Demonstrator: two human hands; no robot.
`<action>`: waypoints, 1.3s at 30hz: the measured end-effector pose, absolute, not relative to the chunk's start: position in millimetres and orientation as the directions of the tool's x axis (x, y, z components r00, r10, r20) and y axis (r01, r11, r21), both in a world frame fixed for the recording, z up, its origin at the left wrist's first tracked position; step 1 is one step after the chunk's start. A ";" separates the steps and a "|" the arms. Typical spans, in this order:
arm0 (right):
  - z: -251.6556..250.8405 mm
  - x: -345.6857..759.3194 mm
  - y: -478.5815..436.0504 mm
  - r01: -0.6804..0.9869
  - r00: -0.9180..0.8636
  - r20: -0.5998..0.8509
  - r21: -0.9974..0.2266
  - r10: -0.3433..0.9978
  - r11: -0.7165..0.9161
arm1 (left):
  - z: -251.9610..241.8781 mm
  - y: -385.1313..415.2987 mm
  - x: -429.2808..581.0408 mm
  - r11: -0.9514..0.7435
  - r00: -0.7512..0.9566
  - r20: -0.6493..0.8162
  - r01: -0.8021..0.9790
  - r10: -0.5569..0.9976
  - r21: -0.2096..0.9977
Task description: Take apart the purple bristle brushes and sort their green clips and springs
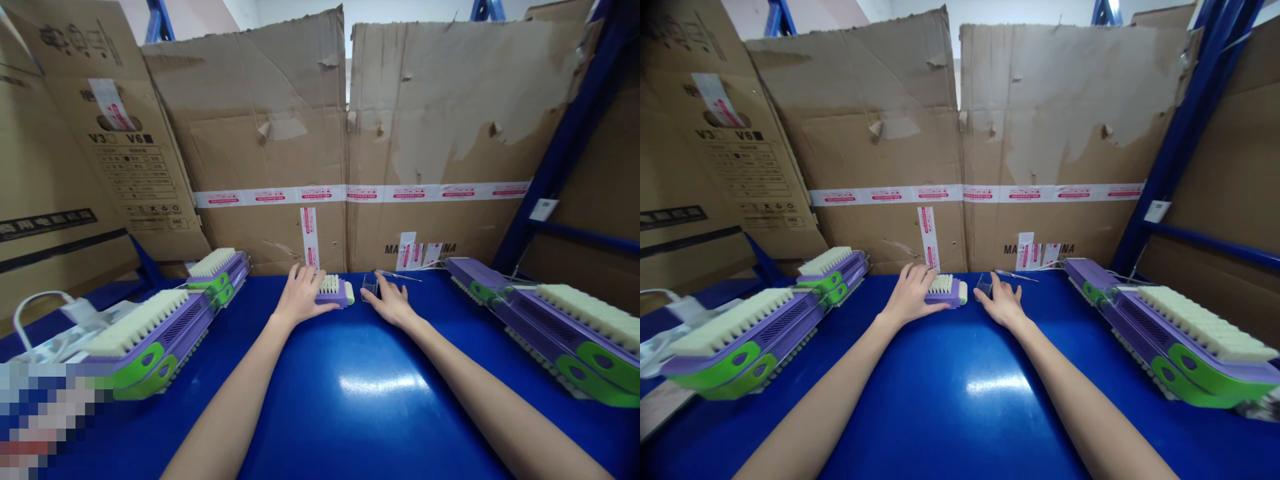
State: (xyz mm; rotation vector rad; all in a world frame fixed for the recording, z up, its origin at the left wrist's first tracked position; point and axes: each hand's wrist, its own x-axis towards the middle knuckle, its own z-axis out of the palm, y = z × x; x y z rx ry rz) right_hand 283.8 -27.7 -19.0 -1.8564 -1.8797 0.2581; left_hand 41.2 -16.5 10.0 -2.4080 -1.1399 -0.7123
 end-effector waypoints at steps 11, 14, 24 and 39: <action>-19.6 313.3 -15.2 0.918 0.084 0.313 -0.393 0.946 0.048 | 7.9 -18.1 55.0 -0.471 0.452 0.503 0.877 0.737 -0.098; -22.0 320.6 -10.3 0.923 0.127 0.323 -0.384 0.938 0.007 | 8.9 -17.6 53.0 -0.476 0.463 0.507 0.872 0.727 -0.115; -19.6 321.1 -15.9 0.957 0.219 0.379 -0.265 0.899 -0.121 | 4.2 -11.5 46.3 -0.441 0.410 0.573 0.893 0.710 -0.093; -11.1 327.1 -22.8 0.936 0.329 0.472 -0.280 0.818 -0.214 | 7.1 -10.3 39.8 -0.411 0.360 0.594 0.910 0.719 -0.054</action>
